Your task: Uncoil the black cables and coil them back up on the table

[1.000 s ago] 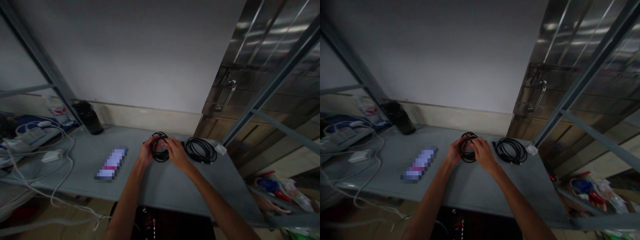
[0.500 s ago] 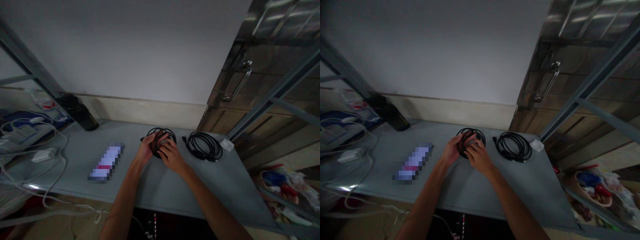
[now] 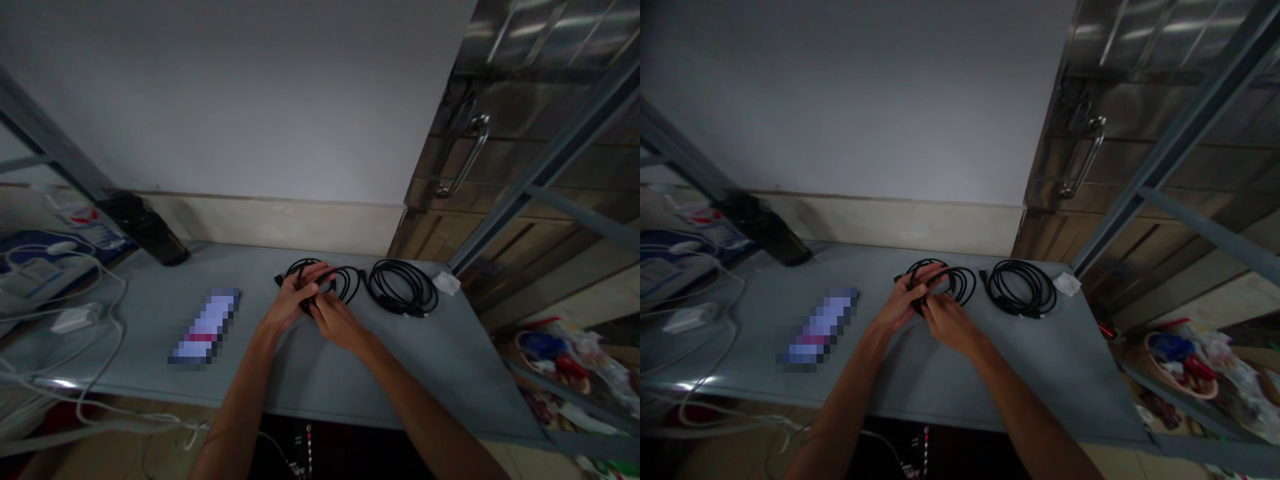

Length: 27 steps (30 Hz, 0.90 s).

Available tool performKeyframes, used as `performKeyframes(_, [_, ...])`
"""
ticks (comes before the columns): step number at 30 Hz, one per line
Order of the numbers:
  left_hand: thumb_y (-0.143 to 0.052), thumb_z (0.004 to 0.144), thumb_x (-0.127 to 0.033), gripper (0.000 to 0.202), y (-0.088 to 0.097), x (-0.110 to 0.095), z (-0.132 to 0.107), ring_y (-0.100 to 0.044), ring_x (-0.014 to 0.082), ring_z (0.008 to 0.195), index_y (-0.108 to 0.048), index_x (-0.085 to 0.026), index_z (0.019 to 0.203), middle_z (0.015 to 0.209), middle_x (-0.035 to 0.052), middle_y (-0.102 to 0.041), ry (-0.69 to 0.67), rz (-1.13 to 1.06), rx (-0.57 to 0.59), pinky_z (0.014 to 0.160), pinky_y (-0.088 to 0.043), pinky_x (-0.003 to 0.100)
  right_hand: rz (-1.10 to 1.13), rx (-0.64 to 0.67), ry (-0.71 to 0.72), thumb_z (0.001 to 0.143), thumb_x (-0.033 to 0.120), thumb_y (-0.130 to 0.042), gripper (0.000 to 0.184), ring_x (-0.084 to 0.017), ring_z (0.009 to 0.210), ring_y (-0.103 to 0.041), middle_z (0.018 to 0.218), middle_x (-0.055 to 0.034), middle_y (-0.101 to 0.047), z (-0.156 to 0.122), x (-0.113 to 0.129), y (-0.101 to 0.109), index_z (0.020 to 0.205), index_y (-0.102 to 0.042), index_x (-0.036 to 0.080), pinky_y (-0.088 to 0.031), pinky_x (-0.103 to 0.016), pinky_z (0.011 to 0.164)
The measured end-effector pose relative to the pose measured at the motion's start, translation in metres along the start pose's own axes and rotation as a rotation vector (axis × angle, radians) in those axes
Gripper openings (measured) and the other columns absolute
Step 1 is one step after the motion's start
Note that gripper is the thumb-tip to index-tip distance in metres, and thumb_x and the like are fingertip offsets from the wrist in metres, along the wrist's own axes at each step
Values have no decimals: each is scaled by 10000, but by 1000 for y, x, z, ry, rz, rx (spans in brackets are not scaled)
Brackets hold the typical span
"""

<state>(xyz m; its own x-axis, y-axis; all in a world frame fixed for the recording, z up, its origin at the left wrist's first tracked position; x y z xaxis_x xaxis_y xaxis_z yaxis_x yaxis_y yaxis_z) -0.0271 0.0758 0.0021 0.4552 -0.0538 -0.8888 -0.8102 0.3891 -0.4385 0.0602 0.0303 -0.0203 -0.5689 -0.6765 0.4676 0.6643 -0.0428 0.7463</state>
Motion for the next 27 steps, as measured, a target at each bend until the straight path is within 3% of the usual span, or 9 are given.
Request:
performKeyframes(3, [-1009, 781, -301, 615, 3, -2, -1, -689, 434, 1428, -825, -194, 1358, 1541, 199, -716, 14, 18, -53, 1205, -563, 500, -8, 4, 13, 1149, 191, -481, 149, -252, 1010, -751, 1097, -115, -775, -1, 2, -1, 1174, -627, 201, -599, -392, 942])
performKeyframes(7, [-998, 767, -265, 571, 13, -6, -1, -756, 402, 1324, -850, -185, 1313, 1514, 188, -737, 10, 26, -136, 1130, -605, 448, -70, 5, 19, 1159, 230, -489, 122, -231, 877, -740, 986, -87, -773, -1, 5, 0, 1120, -603, 211, -561, -342, 823])
performKeyframes(10, [-998, 744, -249, 587, 16, -6, -2, -796, 358, 1230, -853, -184, 1309, 1502, 176, -748, 16, 7, -137, 1140, -596, 438, -83, 8, 59, 1168, 257, -456, 169, -223, 821, -742, 949, -85, -780, -1, 12, 4, 1116, -607, 202, -540, -333, 780])
performKeyframes(14, [-980, 729, -222, 567, 14, -11, -5, -739, 342, 1332, -856, -197, 1282, 1513, 142, -746, -22, -25, -84, 1181, -564, 430, -75, -28, 164, 1119, 393, -565, 255, -253, 837, -772, 951, -95, -807, -4, 24, 11, 1203, -644, 166, -561, -351, 781])
performKeyframes(16, [-981, 712, -222, 611, 12, -11, -8, -776, 310, 1213, -842, -199, 1307, 1532, 137, -733, -7, -33, -45, 1103, -600, 419, -109, -71, 168, 1077, 438, -657, 311, -261, 844, -784, 956, -95, -822, -5, 22, 12, 1218, -681, 162, -573, -355, 784])
performKeyframes(18, [-983, 712, -255, 668, 11, -9, -9, -793, 227, 934, -816, -195, 1356, 1521, 145, -735, 21, -44, -5, 951, -632, 395, -182, -97, 174, 1062, 379, -709, 222, -249, 832, -789, 960, -83, -835, -4, 18, 9, 1164, -733, 183, -572, -349, 782])
performKeyframes(22, [-953, 817, -432, 597, 14, -10, -8, -583, 79, 542, -806, -180, 1338, 1237, 112, -836, 24, -85, -31, 745, -591, 349, -323, -72, 260, 1062, 244, -735, 71, -210, 831, -775, 918, -41, -830, -3, 15, 2, 1018, -786, 223, -550, -335, 797])
performKeyframes(25, [-893, 888, -607, 564, 15, -10, -5, -472, 53, 460, -829, -154, 1218, 956, 50, -815, 47, -99, -92, 668, -559, 321, -363, -71, 296, 1086, 231, -716, 129, -195, 826, -734, 862, -33, -791, -2, 12, 7, 978, -784, 221, -521, -348, 829])
performKeyframes(27, [-876, 894, -651, 585, 17, -9, -3, -441, 45, 446, -833, -139, 1174, 878, 28, -784, 60, -90, -135, 642, -546, 306, -366, -86, 295, 1105, 240, -696, 157, -197, 830, -701, 820, -28, -756, -1, 11, 14, 973, -776, 214, -497, -365, 861])
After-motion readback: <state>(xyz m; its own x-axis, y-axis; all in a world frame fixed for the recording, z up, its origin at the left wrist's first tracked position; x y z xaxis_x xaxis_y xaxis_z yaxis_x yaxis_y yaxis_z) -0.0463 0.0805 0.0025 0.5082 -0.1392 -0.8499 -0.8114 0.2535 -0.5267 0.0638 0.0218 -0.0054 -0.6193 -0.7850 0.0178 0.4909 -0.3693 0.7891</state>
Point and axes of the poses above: each hand's wrist, its own z-axis towards the middle knuckle, its own y-axis out of the back of the hand, x = y × z, the point moved 9 cm from there along z, towards the middle knuckle
